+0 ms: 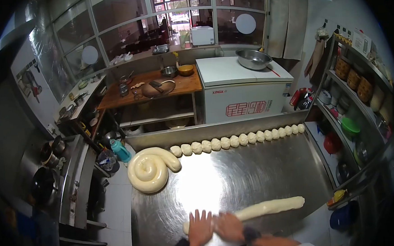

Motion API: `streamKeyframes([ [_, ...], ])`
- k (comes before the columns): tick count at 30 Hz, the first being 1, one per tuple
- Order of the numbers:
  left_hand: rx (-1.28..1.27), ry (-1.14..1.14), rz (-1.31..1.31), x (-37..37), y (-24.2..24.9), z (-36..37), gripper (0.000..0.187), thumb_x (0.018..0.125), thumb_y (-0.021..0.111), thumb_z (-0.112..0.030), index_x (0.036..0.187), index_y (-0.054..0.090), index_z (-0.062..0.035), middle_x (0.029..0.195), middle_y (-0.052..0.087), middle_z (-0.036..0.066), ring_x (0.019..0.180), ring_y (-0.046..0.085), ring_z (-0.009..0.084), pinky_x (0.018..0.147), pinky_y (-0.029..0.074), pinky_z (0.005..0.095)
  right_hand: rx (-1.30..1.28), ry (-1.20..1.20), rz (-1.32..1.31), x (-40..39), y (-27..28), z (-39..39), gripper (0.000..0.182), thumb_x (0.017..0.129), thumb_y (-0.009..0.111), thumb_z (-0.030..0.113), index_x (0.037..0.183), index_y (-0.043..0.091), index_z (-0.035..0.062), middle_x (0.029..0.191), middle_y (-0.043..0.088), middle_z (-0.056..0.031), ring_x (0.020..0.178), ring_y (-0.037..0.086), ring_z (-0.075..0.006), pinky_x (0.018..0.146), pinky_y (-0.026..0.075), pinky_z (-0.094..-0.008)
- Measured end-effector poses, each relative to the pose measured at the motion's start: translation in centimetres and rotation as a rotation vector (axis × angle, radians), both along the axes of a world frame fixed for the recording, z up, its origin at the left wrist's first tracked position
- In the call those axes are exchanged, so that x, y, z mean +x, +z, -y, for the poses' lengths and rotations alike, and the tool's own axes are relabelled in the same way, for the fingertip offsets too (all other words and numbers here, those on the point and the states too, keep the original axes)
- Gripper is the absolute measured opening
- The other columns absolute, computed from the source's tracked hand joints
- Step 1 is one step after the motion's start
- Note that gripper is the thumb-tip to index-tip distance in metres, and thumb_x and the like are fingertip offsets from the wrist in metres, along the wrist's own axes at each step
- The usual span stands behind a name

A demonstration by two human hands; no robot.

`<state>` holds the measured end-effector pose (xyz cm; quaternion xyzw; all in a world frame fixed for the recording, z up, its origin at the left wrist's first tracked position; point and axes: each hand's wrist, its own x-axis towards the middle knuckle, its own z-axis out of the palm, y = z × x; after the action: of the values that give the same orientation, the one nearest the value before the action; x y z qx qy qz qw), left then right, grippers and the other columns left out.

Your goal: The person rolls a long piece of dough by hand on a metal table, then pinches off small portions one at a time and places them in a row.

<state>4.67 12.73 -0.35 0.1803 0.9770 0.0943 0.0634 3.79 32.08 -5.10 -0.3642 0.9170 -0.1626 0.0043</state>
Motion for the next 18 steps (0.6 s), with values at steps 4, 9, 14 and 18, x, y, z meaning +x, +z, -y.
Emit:
streamKeyframes([
  [4, 0.205, 0.111, -0.049, 11.3, -6.8, 0.4, 0.077, 0.084, 0.07, -0.047, 0.151, 0.051, -0.0138, 0.156, 0.033, 0.037, 0.147, 0.022, 0.0575, 0.12, 0.016, 0.0695, -0.185, -0.103, 0.06, 9.5, -0.9, 0.9, 0.062, 0.086, 0.065, 0.043, 0.136, 0.061, 0.0071, 0.149, 0.052, -0.0192, 0.145, 0.038, -0.0418, 0.123, 0.02, -0.0612],
  [9, -0.024, 0.134, -0.152, -5.2, -0.1, 2.2, 0.062, 0.097, 0.055, -0.04, 0.148, 0.052, -0.004, 0.152, 0.044, 0.031, 0.147, 0.027, 0.0545, 0.12, 0.013, 0.0677, 0.068, -0.244, -0.019, -6.0, 0.5, 4.8, 0.057, 0.103, 0.049, 0.038, 0.146, 0.05, -0.0001, 0.152, 0.05, -0.0184, 0.145, 0.04, -0.0385, 0.119, 0.026, -0.0608],
  [14, 0.009, -0.023, -0.156, -5.0, -1.2, 4.1, 0.061, 0.099, 0.052, -0.036, 0.149, 0.049, 0.0001, 0.156, 0.041, 0.027, 0.15, 0.03, 0.0449, 0.123, 0.016, 0.062, 0.076, -0.112, 0.17, -4.8, 0.4, 5.3, 0.066, 0.101, 0.05, 0.052, 0.145, 0.052, 0.0019, 0.151, 0.052, -0.0186, 0.145, 0.041, -0.0381, 0.119, 0.029, -0.0581],
  [18, 0.136, -0.071, -0.074, 8.9, -4.8, 5.4, 0.074, 0.091, 0.063, -0.044, 0.146, 0.048, 0.0032, 0.149, 0.041, 0.038, 0.141, 0.032, 0.06, 0.117, 0.022, 0.0691, 0.07, -0.064, 0.065, 8.5, 2.2, 4.6, 0.07, 0.098, 0.056, 0.051, 0.15, 0.048, 0.0048, 0.152, 0.052, -0.0144, 0.144, 0.042, -0.037, 0.118, 0.031, -0.0573],
])
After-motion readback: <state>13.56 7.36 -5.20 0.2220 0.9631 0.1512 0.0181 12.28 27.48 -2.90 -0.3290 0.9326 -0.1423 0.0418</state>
